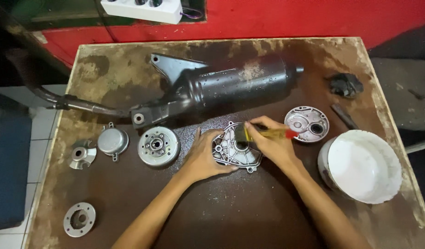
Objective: The person uses a paintbrush to scrub and clean various disassembled metal mechanical parts on a workbench. They hold a complex housing component in their left hand while scrubbing it with the brush in their right hand, then switch to cleaning a smaller circular metal part.
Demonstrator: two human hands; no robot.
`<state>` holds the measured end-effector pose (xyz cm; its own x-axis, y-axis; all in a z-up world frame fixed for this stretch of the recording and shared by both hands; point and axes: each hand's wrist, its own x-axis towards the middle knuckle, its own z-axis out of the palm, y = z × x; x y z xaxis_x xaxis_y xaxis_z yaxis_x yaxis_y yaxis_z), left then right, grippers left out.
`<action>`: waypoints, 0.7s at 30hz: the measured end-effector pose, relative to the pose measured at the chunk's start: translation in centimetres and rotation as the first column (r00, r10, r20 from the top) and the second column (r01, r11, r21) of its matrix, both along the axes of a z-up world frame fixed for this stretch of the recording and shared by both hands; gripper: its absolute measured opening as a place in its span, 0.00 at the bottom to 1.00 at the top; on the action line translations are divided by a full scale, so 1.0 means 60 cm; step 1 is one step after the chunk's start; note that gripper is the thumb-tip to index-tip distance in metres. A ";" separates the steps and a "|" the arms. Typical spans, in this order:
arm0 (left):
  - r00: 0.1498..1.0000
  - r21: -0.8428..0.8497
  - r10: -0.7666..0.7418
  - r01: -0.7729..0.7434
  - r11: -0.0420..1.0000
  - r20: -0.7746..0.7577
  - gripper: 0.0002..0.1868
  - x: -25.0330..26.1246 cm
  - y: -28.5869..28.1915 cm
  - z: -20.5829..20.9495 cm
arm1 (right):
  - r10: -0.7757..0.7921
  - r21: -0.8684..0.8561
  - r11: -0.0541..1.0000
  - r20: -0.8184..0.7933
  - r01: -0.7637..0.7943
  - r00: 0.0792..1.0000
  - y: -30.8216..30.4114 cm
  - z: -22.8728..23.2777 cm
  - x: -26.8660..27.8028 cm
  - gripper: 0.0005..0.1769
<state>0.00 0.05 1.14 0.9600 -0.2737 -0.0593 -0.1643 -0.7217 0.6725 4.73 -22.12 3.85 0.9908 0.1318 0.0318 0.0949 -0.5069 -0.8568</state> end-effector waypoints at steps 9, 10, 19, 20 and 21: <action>1.000 0.016 0.009 -0.009 1.000 -0.020 0.65 -0.002 0.000 -0.003 | 0.058 -0.077 0.995 -0.012 -0.058 0.998 0.008 -0.014 0.013 0.12; 1.000 0.015 0.008 -0.008 1.000 -0.018 0.65 0.001 0.000 -0.002 | 0.056 -0.079 0.995 -0.011 -0.057 0.998 0.010 -0.006 0.015 0.12; 1.000 0.016 -0.020 0.020 1.000 0.005 0.67 0.003 -0.004 -0.010 | 0.119 -0.082 0.992 0.269 -0.100 0.956 0.009 0.014 0.021 0.12; 1.000 0.023 -0.024 0.023 0.999 0.012 0.68 0.002 -0.005 -0.012 | 0.206 -0.082 0.977 0.102 -0.198 0.973 0.010 0.012 0.020 0.12; 0.999 0.032 -0.023 0.022 0.999 0.024 0.68 0.005 -0.002 -0.013 | 0.294 -0.064 0.952 -0.063 -0.298 0.954 0.016 0.011 0.024 0.12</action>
<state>0.28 -0.07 0.37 0.9549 -0.2936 -0.0448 -0.1967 -0.7382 0.6452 6.15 -21.17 4.54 0.9069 0.4196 -0.0394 0.2062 -0.5235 -0.8267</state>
